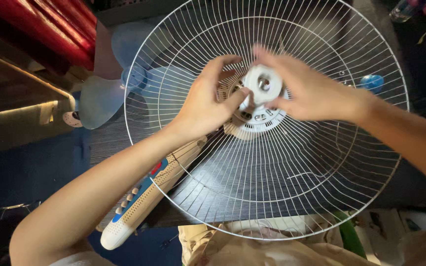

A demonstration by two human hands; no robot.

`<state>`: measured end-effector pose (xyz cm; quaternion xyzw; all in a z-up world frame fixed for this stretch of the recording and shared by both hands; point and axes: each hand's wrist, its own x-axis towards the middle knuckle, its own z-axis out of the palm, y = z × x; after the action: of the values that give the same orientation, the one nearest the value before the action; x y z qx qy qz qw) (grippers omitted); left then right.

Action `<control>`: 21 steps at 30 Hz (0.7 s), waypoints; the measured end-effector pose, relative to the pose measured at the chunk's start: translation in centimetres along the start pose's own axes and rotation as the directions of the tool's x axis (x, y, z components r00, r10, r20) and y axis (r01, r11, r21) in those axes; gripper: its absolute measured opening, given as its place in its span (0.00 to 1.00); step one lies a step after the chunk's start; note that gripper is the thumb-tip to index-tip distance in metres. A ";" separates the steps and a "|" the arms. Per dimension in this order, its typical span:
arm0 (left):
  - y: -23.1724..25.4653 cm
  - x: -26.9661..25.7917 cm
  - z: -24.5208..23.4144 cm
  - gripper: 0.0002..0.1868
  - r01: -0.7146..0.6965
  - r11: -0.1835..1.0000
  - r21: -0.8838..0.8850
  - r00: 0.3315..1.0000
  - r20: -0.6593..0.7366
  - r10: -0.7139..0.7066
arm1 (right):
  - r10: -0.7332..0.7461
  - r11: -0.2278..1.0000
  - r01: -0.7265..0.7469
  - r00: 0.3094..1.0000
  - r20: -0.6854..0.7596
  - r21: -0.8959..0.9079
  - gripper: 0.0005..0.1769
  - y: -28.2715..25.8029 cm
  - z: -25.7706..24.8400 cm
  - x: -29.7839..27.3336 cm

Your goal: The person disassembles a table fan by removing screws from the front grille and neck with a screwdriver, then detaches the grille, fan blades, and motor housing. The removed parts and screws are placed on the table.

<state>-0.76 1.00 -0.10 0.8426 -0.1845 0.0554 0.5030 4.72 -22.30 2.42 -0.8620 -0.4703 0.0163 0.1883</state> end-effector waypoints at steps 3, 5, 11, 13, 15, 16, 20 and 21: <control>-0.2 -0.1 -0.9 0.32 -0.056 0.994 0.090 0.996 -0.059 0.062 | -0.174 0.970 0.206 0.958 -0.229 0.127 0.60 0.9 -1.1 -0.8; -0.4 -0.3 -2.4 0.32 -0.132 0.973 0.190 0.985 -0.089 0.151 | -0.153 0.975 0.196 0.935 -0.319 0.105 0.52 2.4 -1.4 -2.1; -3.2 -2.7 -10.6 0.36 -0.016 0.766 0.643 0.936 -0.260 0.238 | 0.128 0.963 -0.241 0.804 -0.581 -0.121 0.48 15.5 -4.2 -9.6; -4.2 -4.2 -12.3 0.40 0.103 0.897 0.430 0.935 -0.350 0.060 | 0.226 0.925 -0.367 0.746 -0.626 -0.104 0.52 21.0 -2.8 -12.1; -4.8 -5.3 -12.6 0.44 0.335 0.941 0.052 0.876 -0.386 -0.290 | 0.304 0.896 -0.439 0.722 -0.622 -0.072 0.56 25.6 -0.3 -13.7; -4.8 -5.8 -12.5 0.44 0.499 0.857 -0.130 0.781 -0.362 -0.509 | 0.347 0.879 -0.475 0.711 -0.612 -0.054 0.58 27.5 1.0 -14.0; -3.9 -8.7 -10.5 0.42 0.578 0.524 -0.626 0.683 0.018 -0.730 | 0.699 0.620 -0.782 0.585 -0.411 -0.059 0.66 31.1 6.3 -13.2; -3.8 -9.0 -9.8 0.41 0.581 0.508 -0.636 0.683 0.041 -0.729 | 0.709 0.619 -0.784 0.581 -0.399 -0.041 0.65 31.2 7.0 -13.1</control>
<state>-6.81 13.41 -0.97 0.6291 0.2029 -0.1041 0.7431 21.09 -46.07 -16.68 -0.9828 -0.0195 -0.1067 0.1493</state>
